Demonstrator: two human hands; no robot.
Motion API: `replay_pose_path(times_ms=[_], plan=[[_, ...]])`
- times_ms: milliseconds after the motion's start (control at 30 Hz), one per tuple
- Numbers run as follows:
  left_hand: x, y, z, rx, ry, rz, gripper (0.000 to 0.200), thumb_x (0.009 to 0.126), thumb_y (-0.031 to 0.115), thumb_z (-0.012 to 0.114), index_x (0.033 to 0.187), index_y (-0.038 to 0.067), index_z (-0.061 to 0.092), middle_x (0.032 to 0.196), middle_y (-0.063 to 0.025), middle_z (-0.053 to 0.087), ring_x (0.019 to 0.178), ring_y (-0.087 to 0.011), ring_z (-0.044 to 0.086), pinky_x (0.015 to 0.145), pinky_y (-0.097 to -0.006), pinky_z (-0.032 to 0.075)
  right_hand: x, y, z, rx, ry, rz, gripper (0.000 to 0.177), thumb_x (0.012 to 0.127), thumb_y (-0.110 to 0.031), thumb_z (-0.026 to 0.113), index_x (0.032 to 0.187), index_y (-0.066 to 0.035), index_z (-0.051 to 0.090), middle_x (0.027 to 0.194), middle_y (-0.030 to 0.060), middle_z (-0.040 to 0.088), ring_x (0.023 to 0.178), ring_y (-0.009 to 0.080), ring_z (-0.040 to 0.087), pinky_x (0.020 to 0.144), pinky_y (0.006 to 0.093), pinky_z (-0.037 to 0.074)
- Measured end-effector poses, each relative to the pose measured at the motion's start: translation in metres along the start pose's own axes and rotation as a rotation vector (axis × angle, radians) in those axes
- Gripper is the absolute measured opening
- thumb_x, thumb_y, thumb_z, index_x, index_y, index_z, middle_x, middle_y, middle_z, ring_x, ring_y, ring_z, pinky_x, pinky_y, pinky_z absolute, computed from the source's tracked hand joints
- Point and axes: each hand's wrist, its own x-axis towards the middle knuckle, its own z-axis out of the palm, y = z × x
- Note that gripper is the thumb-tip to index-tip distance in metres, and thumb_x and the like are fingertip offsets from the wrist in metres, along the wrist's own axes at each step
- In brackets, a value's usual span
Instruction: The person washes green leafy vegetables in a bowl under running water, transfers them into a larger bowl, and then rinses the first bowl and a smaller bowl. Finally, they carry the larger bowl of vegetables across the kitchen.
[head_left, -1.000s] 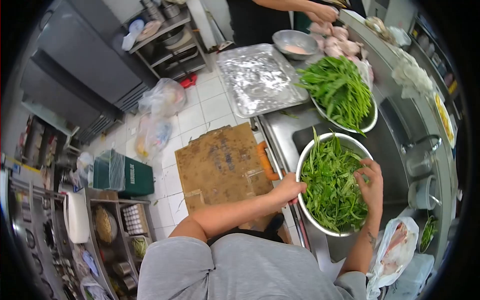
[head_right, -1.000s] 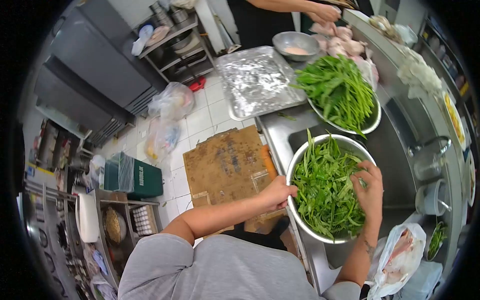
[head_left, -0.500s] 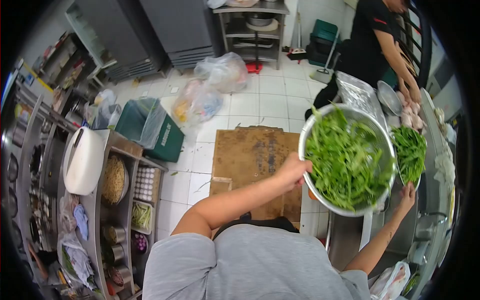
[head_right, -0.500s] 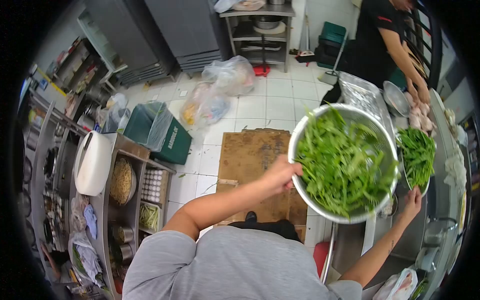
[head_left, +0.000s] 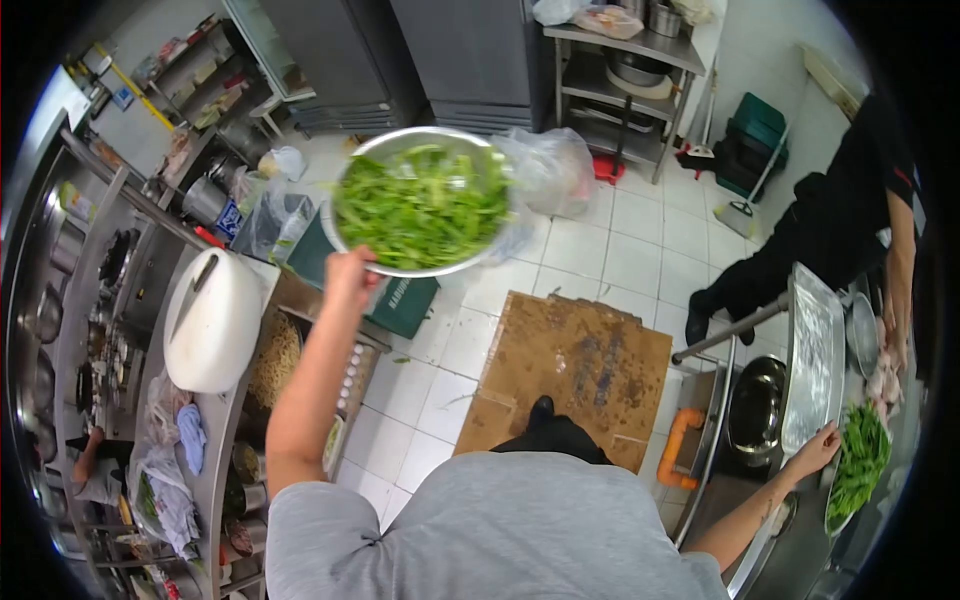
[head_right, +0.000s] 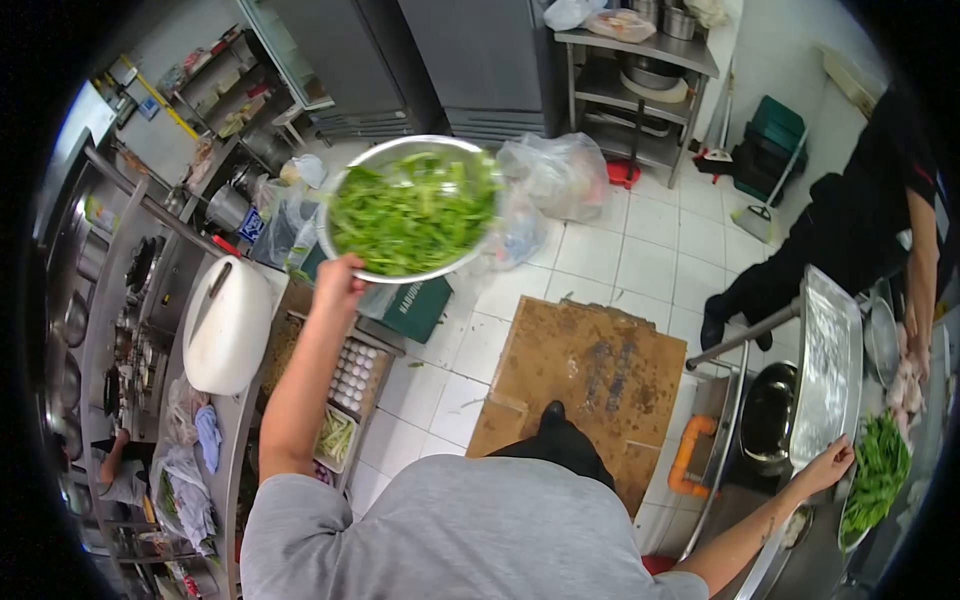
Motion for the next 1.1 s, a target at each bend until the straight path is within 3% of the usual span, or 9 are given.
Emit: replay_pose_path(times_ms=[267, 433, 500, 567, 667, 767, 867, 933, 1100], plan=[[0.172, 0.13, -0.134, 0.958, 0.636, 0.761, 0.031, 0.074, 0.019, 0.054, 0.089, -0.008, 0.054, 0.064, -0.023, 0.06, 0.057, -0.035, 0.061, 0.057, -0.0447, 0.048, -0.004, -0.092, 0.16, 0.087, -0.292, -0.241, 0.022, 0.091, -0.019, 0.052, 0.094, 0.002, 0.057, 0.081, 0.0072, 0.057, 0.074, 0.0147, 0.053, 0.068, 0.0276, 0.044], [0.272, 0.071, -0.131, 1.461, 0.746, 0.473, 0.054, 0.084, 0.021, 0.049, 0.132, 0.002, 0.032, 0.095, -0.0234, 0.062, 0.08, -0.0389, 0.062, 0.07, -0.0455, 0.05, -0.049, -0.099, 0.184, 0.056, -0.361, -0.193, 0.018, 0.089, -0.016, 0.056, 0.087, 0.002, 0.057, 0.075, 0.0043, 0.052, 0.069, 0.0108, 0.046, 0.063, 0.025, 0.041], [0.389, -0.049, -0.19, 1.676, 0.68, 1.35, 0.052, 0.087, 0.013, 0.045, 0.133, -0.006, 0.031, 0.12, -0.0245, 0.05, 0.098, -0.0286, 0.058, 0.076, -0.0363, 0.049, -0.079, -0.109, 0.164, -0.169, -0.368, -0.102, 0.02, 0.088, -0.018, 0.057, 0.089, 0.002, 0.057, 0.073, 0.005, 0.057, 0.068, 0.012, 0.052, 0.064, 0.0265, 0.044], [0.378, -0.117, -0.142, 1.875, 0.278, 0.451, 0.064, 0.085, 0.01, 0.048, 0.136, -0.009, 0.016, 0.088, -0.0221, 0.063, 0.071, -0.0306, 0.063, 0.06, -0.0412, 0.05, -0.107, -0.109, 0.144, -0.327, -0.315, -0.011, 0.019, 0.086, -0.017, 0.059, 0.084, 0.001, 0.056, 0.072, 0.0105, 0.059, 0.065, 0.0168, 0.055, 0.062, 0.0297, 0.044], [0.365, -0.186, -0.089, 2.065, -0.046, 0.425, 0.071, 0.082, 0.013, 0.053, 0.135, -0.014, 0.012, 0.077, -0.0197, 0.065, 0.07, -0.0312, 0.067, 0.061, -0.0387, 0.054, -0.14, -0.063, 0.099, -0.534, -0.217, 0.175, 0.023, 0.082, -0.022, 0.06, 0.078, 0.0, 0.055, 0.063, 0.0103, 0.054, 0.06, 0.0212, 0.052, 0.059, 0.0341, 0.043], [0.375, -0.141, -0.105, 2.099, 0.026, 0.558, 0.062, 0.082, 0.016, 0.054, 0.131, -0.012, 0.028, 0.073, -0.0101, 0.067, 0.065, -0.0215, 0.067, 0.055, -0.0339, 0.054, -0.168, -0.046, 0.041, -0.634, -0.093, 0.424, 0.025, 0.078, -0.024, 0.062, 0.074, -0.001, 0.055, 0.07, 0.0163, 0.059, 0.07, 0.0327, 0.058, 0.068, 0.0403, 0.045], [0.434, -0.08, -0.16, 2.18, 0.243, 0.649, 0.05, 0.081, 0.017, 0.056, 0.122, -0.007, 0.041, 0.074, -0.0081, 0.066, 0.059, -0.0227, 0.065, 0.05, -0.0325, 0.053, -0.193, 0.01, -0.005, -0.669, 0.065, 0.549, 0.024, 0.08, -0.022, 0.061, 0.07, 0.0, 0.054, 0.061, 0.0106, 0.057, 0.056, 0.0215, 0.056, 0.059, 0.0344, 0.045], [0.435, -0.03, -0.163, 1.837, 0.276, 0.386, 0.032, 0.081, 0.026, 0.056, 0.102, 0.003, 0.062, 0.112, -0.018, 0.06, 0.098, -0.0391, 0.059, 0.08, -0.0481, 0.048, -0.213, 0.016, -0.015, -0.637, 0.141, 0.615, 0.022, 0.078, -0.022, 0.061, 0.072, -0.001, 0.059, 0.064, 0.0135, 0.059, 0.061, 0.0262, 0.059, 0.063, 0.0367, 0.046], [0.407, -0.046, -0.134, 2.297, -0.063, 0.991, 0.033, 0.085, 0.022, 0.048, 0.103, -0.003, 0.06, 0.098, -0.0185, 0.063, 0.09, -0.031, 0.063, 0.067, -0.0353, 0.05, -0.256, 0.017, -0.027, -0.581, 0.065, 0.642, 0.027, 0.075, -0.027, 0.064, 0.073, 0.0, 0.063, 0.071, 0.0212, 0.062, 0.072, 0.0355, 0.062, 0.068, 0.0402, 0.047]])
